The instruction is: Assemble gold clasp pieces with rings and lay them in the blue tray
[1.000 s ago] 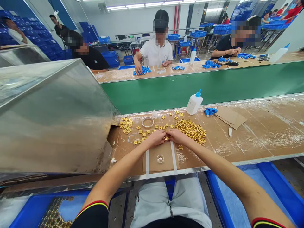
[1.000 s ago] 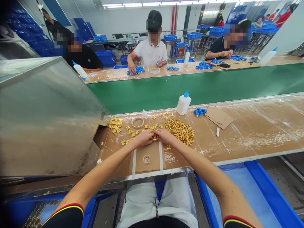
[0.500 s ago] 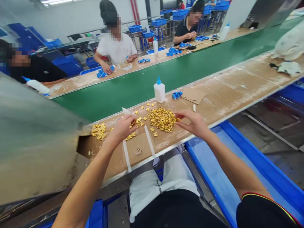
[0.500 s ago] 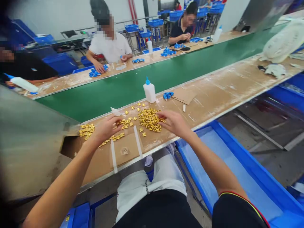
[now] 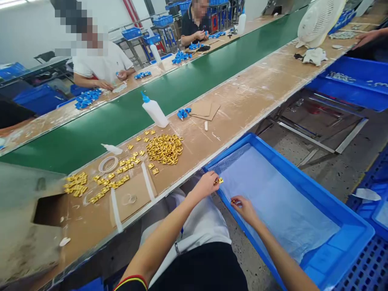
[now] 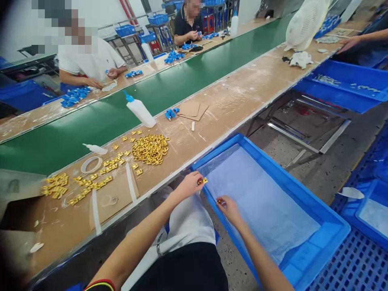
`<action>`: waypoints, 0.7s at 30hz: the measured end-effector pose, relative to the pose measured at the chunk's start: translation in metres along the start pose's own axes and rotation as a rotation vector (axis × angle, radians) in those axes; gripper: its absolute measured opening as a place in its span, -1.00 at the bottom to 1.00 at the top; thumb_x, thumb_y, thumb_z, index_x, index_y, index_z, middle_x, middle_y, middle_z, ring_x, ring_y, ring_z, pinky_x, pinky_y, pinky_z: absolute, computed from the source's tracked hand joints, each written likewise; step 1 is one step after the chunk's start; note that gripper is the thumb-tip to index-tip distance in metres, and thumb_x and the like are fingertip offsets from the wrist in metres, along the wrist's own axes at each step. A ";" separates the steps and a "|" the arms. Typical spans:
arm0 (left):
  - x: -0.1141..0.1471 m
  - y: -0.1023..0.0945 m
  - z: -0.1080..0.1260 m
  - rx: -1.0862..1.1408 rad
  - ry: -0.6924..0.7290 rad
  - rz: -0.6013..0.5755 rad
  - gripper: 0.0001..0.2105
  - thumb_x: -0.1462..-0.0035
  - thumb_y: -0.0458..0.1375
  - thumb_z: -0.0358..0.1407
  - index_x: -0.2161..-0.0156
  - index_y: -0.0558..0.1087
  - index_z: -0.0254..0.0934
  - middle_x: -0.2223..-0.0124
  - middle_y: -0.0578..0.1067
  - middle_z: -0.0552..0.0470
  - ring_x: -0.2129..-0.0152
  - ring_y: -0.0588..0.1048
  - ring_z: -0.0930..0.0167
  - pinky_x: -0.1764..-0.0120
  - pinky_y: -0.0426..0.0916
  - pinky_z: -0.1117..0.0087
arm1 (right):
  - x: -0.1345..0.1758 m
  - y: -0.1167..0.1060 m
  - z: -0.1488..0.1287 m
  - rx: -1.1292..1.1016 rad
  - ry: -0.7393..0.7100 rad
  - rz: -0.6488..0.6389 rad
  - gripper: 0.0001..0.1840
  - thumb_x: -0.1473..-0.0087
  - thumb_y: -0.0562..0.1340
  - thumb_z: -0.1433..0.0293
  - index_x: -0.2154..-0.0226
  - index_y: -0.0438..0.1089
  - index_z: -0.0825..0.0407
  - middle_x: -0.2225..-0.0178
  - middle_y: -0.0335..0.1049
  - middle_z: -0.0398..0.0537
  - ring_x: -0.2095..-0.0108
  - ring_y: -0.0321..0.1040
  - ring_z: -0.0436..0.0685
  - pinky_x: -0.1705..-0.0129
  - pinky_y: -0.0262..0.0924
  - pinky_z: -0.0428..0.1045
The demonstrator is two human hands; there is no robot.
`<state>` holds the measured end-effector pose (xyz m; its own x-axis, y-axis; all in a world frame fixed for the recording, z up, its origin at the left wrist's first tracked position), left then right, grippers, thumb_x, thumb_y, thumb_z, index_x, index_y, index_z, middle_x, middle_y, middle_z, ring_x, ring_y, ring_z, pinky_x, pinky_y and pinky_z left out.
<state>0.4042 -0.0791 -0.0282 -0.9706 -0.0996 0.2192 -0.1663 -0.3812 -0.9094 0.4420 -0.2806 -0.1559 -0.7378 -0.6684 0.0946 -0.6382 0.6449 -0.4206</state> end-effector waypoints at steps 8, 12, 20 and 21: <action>-0.057 0.075 -0.008 -0.046 -0.077 -0.207 -0.88 -0.23 0.17 -0.42 0.15 0.53 -0.32 0.10 0.60 -0.17 0.12 0.60 0.23 0.05 0.46 0.31 | 0.037 0.003 0.031 0.009 0.090 0.054 -0.77 -0.15 0.18 0.27 0.33 0.55 -0.04 0.32 0.60 0.04 0.34 0.60 0.24 0.26 0.59 0.12; -0.051 0.086 -0.007 -0.041 -0.135 -0.261 -0.84 -0.26 0.15 -0.40 0.10 0.52 -0.36 0.06 0.58 -0.26 0.08 0.59 0.17 0.03 0.46 0.26 | 0.053 0.009 0.024 0.042 0.077 0.061 -0.74 -0.22 0.13 0.24 0.32 0.52 -0.08 0.33 0.59 0.06 0.35 0.61 0.29 0.31 0.61 0.15; -0.055 0.099 -0.029 0.000 -0.312 -0.220 -0.78 -0.31 0.08 -0.47 0.03 0.52 -0.39 -0.02 0.56 -0.26 0.03 0.56 0.18 -0.01 0.46 0.17 | -0.030 -0.018 0.026 0.236 -0.127 -0.016 -0.67 -0.34 0.05 0.24 0.19 0.50 -0.01 0.26 0.56 0.14 0.35 0.58 0.29 0.32 0.58 0.19; -0.060 0.100 -0.033 0.009 -0.335 -0.211 -0.80 -0.33 0.09 -0.43 0.02 0.51 -0.37 -0.03 0.56 -0.22 0.03 0.56 0.20 -0.02 0.46 0.15 | -0.055 -0.019 0.028 0.271 -0.155 -0.034 -0.68 -0.33 0.06 0.27 0.15 0.50 0.02 0.23 0.56 0.16 0.33 0.57 0.28 0.26 0.57 0.20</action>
<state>0.4399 -0.0812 -0.1443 -0.8043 -0.3121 0.5056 -0.3533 -0.4330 -0.8293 0.5013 -0.2664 -0.1778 -0.6616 -0.7496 -0.0174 -0.5645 0.5133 -0.6464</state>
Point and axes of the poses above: each hand's wrist, its own x-axis away from the middle knuckle, its own y-axis out of the palm, z = x × y, the point moved 3 cm from there along -x, towards the middle knuckle
